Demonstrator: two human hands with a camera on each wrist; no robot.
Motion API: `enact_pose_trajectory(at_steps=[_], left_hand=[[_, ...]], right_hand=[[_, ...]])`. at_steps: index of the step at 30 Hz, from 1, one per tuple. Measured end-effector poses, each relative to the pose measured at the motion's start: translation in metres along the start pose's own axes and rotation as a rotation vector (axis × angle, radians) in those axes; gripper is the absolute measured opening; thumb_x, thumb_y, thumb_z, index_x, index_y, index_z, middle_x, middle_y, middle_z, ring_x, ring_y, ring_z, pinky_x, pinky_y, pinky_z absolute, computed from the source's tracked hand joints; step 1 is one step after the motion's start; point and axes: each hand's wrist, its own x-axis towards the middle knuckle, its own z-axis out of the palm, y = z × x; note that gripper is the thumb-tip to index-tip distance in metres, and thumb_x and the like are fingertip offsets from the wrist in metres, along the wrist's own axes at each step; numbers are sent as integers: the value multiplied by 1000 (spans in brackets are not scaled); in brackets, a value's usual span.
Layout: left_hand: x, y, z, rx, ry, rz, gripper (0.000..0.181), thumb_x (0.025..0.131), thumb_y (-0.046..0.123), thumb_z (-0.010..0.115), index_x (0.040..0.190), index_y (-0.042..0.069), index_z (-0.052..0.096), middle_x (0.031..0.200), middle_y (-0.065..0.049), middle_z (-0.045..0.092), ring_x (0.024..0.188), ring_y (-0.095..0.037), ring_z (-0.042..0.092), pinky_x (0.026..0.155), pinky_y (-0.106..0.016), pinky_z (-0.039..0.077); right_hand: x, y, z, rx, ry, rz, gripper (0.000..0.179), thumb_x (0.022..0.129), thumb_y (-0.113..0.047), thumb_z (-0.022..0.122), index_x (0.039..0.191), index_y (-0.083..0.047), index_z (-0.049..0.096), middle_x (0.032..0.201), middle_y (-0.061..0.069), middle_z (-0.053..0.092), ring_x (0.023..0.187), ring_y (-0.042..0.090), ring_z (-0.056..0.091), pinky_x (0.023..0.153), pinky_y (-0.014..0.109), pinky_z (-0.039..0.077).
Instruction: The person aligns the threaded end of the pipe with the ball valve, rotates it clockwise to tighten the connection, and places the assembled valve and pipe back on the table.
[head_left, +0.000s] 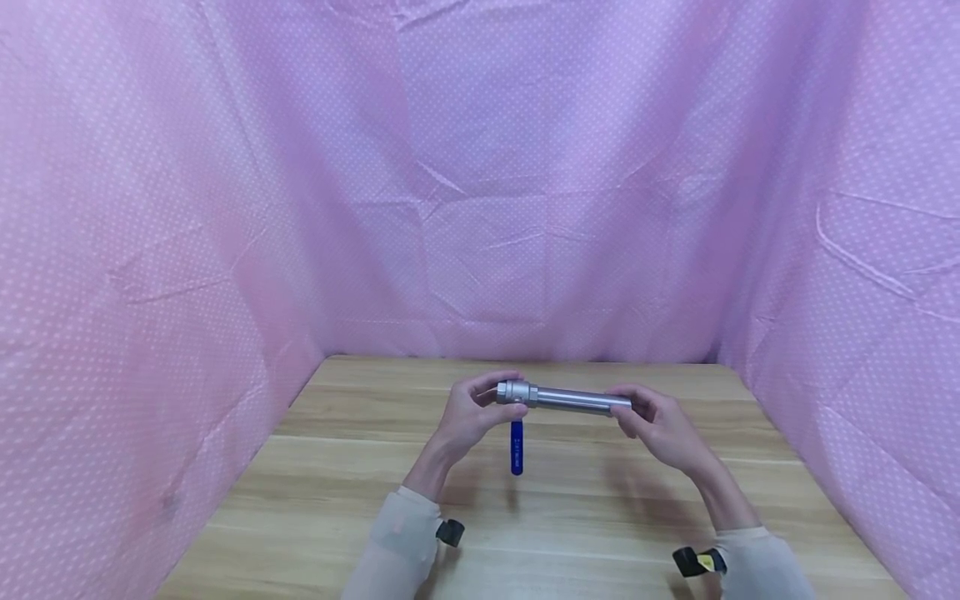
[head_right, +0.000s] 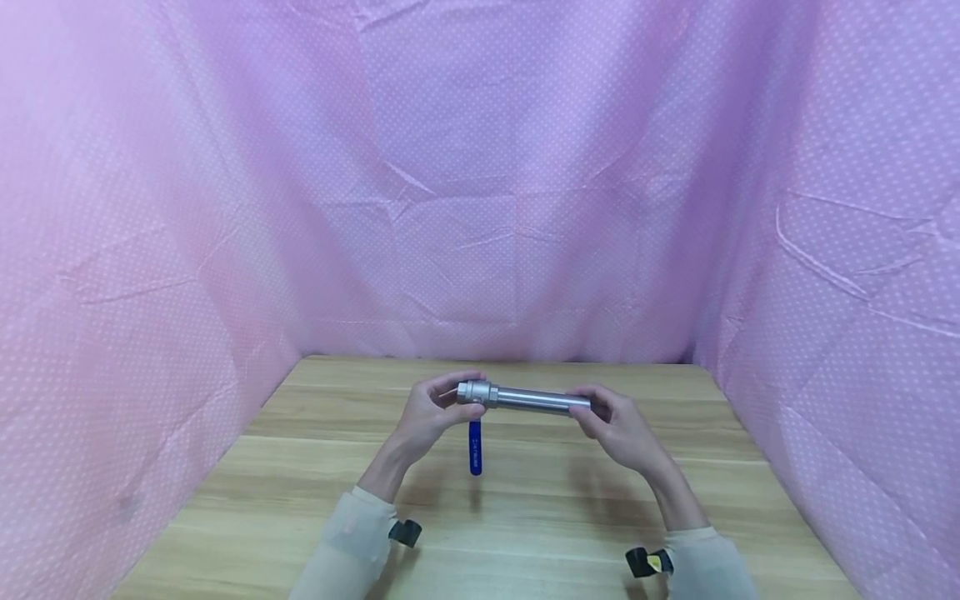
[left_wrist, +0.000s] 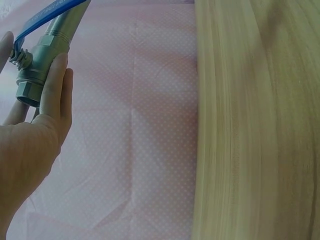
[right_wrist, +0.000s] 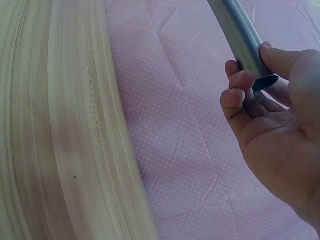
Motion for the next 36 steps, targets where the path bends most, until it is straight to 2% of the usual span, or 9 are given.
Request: enact_pose_trajectory(at_steps=[3, 6, 11, 15, 22, 28, 36], left_hand=[[1, -1, -1, 2, 0, -2, 60, 93, 15, 92, 149, 14, 72, 143, -9, 75, 131, -22, 74, 109, -38, 64], [1, -1, -1, 2, 2, -3, 63, 93, 14, 92, 151, 10, 70, 144, -9, 74, 132, -23, 73, 109, -38, 64], [0, 0, -1, -5, 5, -14, 62, 93, 14, 92, 151, 13, 71, 145, -8, 75, 132, -22, 73, 109, -38, 64], [0, 1, 0, -8, 7, -14, 60, 93, 15, 92, 150, 14, 72, 143, -7, 75, 131, -21, 74, 108, -36, 64], [0, 4, 0, -21, 10, 1, 59, 92, 11, 92, 147, 16, 74, 144, -11, 75, 133, -24, 74, 107, -37, 66], [-1, 4, 0, -16, 17, -4, 59, 92, 11, 92, 147, 15, 74, 144, -11, 75, 133, -23, 74, 108, -36, 65], [-2, 6, 0, -13, 17, 1, 58, 92, 11, 91, 147, 16, 74, 144, -10, 74, 133, -23, 73, 107, -37, 65]], right_hand=[[0, -1, 0, 18, -1, 11, 24, 111, -7, 69, 134, 1, 71, 85, -4, 63, 71, 7, 62, 62, 28, 57], [-1, -1, -1, 54, -1, 43, 32, 108, -5, 74, 138, 4, 68, 96, -10, 72, 81, 1, 71, 69, 26, 63], [-2, -1, -2, 80, -3, 65, 39, 105, -1, 77, 141, 4, 63, 114, -12, 77, 97, 2, 79, 76, 27, 67], [-2, -1, -1, 70, 0, 57, 38, 105, 0, 76, 140, 4, 64, 112, -7, 77, 94, 2, 78, 74, 27, 66], [-1, -3, 0, 61, 3, 41, 30, 108, -3, 74, 137, 2, 67, 88, -4, 64, 73, 3, 62, 62, 28, 57], [0, -2, 0, 38, 11, 8, 27, 109, -4, 71, 135, 1, 69, 84, -5, 61, 71, 3, 60, 59, 29, 55], [-1, -3, 0, -2, 7, -10, 23, 113, -6, 66, 135, 0, 71, 87, 1, 65, 74, 6, 63, 64, 29, 58]])
